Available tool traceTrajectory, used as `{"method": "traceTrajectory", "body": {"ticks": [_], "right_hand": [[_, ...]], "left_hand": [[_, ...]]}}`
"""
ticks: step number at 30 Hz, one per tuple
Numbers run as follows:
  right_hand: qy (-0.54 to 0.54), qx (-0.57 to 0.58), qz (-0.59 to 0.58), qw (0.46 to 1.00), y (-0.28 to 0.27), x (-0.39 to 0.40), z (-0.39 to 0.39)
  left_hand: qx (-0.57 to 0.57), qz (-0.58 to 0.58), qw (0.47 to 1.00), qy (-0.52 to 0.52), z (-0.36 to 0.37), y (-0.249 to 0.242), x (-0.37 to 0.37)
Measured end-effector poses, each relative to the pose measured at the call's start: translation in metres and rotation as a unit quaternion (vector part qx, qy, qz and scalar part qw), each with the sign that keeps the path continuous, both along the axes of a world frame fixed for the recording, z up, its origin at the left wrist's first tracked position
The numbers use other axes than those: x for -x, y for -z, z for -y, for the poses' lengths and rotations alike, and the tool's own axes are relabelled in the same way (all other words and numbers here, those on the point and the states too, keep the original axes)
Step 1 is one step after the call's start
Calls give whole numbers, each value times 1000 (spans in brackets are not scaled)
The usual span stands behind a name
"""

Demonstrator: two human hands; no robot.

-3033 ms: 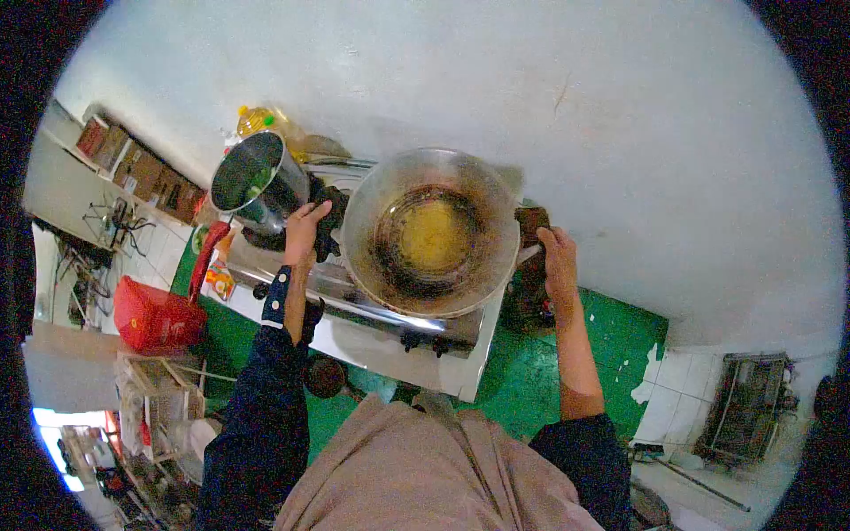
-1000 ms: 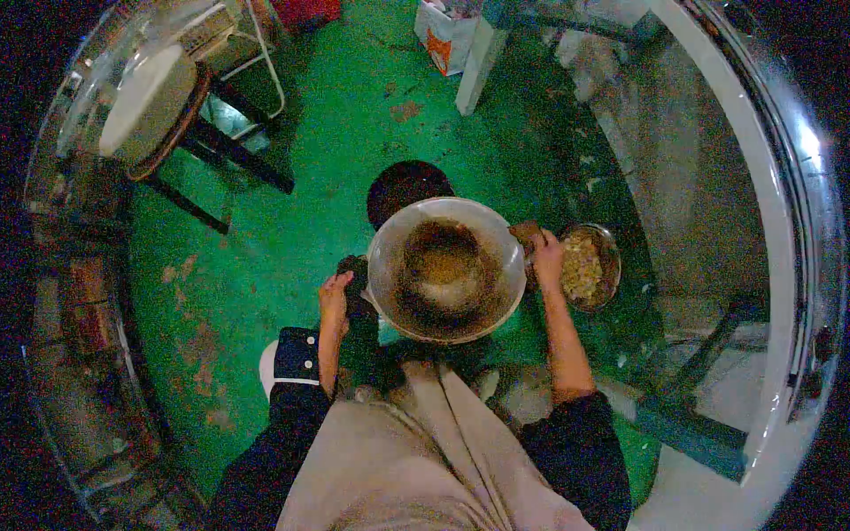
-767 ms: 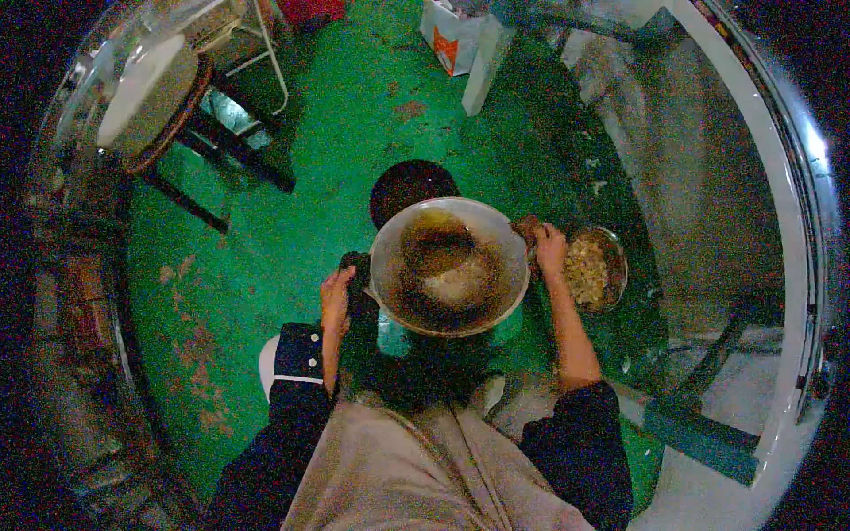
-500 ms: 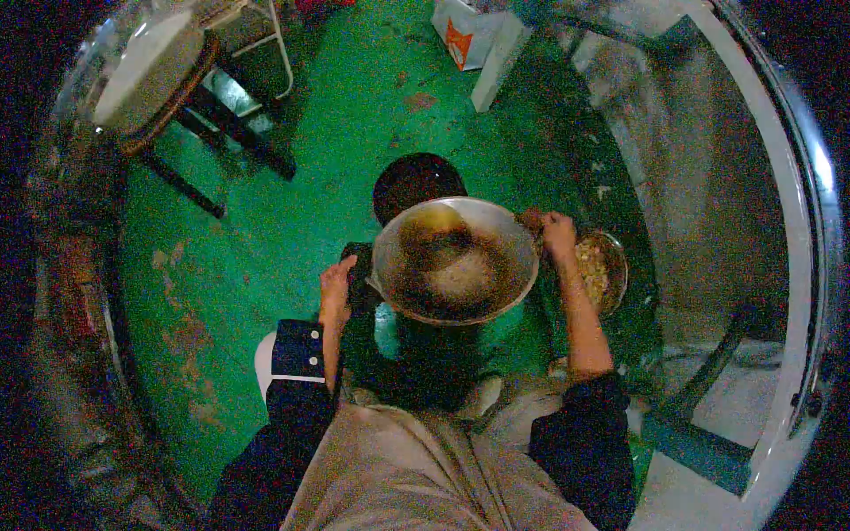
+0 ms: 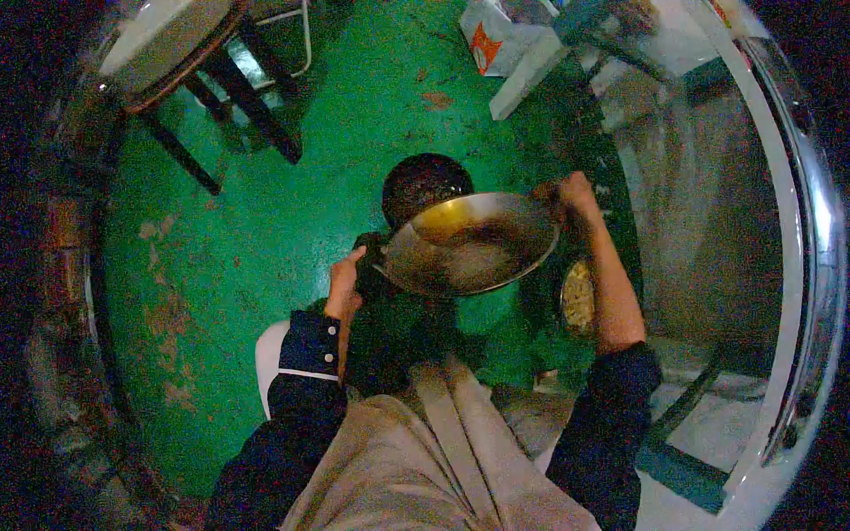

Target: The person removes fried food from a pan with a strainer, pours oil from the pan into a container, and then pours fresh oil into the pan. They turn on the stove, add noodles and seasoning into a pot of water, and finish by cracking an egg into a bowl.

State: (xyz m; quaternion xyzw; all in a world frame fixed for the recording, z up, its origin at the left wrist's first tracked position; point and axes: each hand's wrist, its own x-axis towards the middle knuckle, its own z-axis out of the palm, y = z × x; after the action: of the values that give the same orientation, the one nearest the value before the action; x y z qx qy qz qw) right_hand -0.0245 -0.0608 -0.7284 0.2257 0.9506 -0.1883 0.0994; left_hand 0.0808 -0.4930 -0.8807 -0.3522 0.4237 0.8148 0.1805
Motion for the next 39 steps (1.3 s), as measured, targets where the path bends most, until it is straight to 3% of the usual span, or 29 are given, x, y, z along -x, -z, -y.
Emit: {"method": "traceTrajectory", "body": {"ticks": [1, 2, 5, 8, 12, 15, 16, 18, 19, 21, 25, 29, 31, 35, 38, 39], "right_hand": [[-31, 2, -7, 1000, 33, 21, -39], [-31, 8, 21, 999, 24, 28, -32], [-97, -51, 38, 993, -14, 46, 0], [-133, -74, -12, 988, 20, 88, -33], [-220, -164, 54, 960, -40, 122, 13], [-207, -251, 99, 940, -63, 137, 44], [-175, -227, 105, 952, -91, 119, 92], [-138, -23, 56, 989, -103, 109, 101], [-145, 154, 19, 977, -75, 131, 51], [-125, 257, 10, 958, -71, 135, 60], [-171, 19, 36, 984, -115, 104, 125], [-331, -183, -2, 926, -140, 89, 149], [-290, -202, 16, 935, -129, 113, 123], [-258, -245, 55, 933, -152, 102, 152], [-337, -226, 34, 913, -96, 182, 54], [-335, -240, 21, 911, -115, 166, 81]], "left_hand": [[-29, -1, 1000, -7, -3, 2, -3], [-57, -3, 998, -13, -4, 6, -6], [-11, -11, 999, 28, -6, 48, -10], [43, -73, 993, 76, -14, 70, -15], [-31, -33, 998, 49, -29, 40, -27], [-170, 48, 984, 3, -47, 55, -28], [-200, 65, 978, -16, -47, 29, -26], [-215, 53, 975, -9, -29, -8, -19], [-204, 42, 978, 0, -29, -13, -19], [-210, 50, 976, -2, -38, -5, -15], [-268, 56, 962, -2, -43, 23, -18], [-231, 20, 972, 27, -44, 28, -25], [-255, 28, 966, 26, -43, 13, -25], [-294, 48, 954, 27, -43, 7, -25], [-302, 36, 953, 13, -46, 8, -28], [-312, 30, 949, 9, -45, 12, -29]]}}
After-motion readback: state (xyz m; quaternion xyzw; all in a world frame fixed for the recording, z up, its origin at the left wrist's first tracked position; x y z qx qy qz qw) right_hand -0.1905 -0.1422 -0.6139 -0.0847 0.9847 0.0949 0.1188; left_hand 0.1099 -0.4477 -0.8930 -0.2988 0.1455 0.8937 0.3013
